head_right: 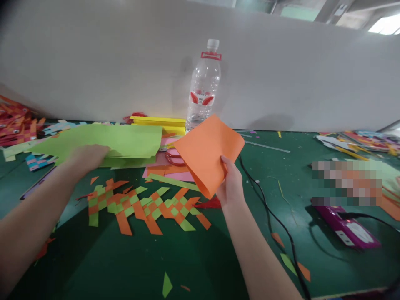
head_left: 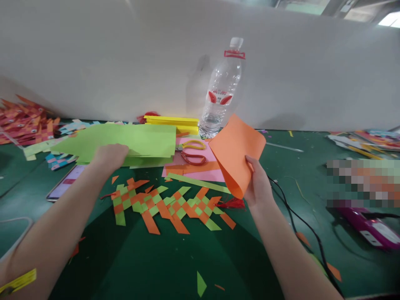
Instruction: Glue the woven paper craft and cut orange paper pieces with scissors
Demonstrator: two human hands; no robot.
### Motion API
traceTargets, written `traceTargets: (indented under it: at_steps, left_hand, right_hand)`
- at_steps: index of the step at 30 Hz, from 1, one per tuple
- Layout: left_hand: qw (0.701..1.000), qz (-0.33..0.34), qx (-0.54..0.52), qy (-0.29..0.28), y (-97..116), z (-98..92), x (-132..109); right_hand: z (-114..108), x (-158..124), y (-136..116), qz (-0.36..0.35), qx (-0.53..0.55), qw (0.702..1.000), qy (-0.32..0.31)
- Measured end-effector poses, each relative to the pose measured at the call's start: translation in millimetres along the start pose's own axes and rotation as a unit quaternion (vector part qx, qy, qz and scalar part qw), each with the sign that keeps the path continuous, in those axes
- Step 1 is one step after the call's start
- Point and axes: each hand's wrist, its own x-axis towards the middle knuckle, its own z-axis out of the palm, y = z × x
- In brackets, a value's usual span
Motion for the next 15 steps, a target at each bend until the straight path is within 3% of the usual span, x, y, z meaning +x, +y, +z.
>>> traceTargets:
  at_steps: [3, 5, 10, 15]
  left_hand:
    - [0.995, -0.071, 0.062, -0.019, 9, -16.7, -2]
    - [0.993, -0.083, 0.079, -0.012, 17, -27.1, -2]
    - [0.996, -0.047, 0.073, 0.016, 32, -39.4, -2]
    - [0.998, -0.026, 0.05, 0.018, 49, -33.4, 1]
  right_hand:
    - [0, 0, 0, 0.0, -0.002, 1.0, -0.006]
    - [1, -1, 0, 0.002, -0.002, 1.0, 0.003]
    - [4, -3, -2, 0.019, 0.008, 0.999, 0.032]
    - [5, -4, -2, 0.008, 0.007, 0.999, 0.033]
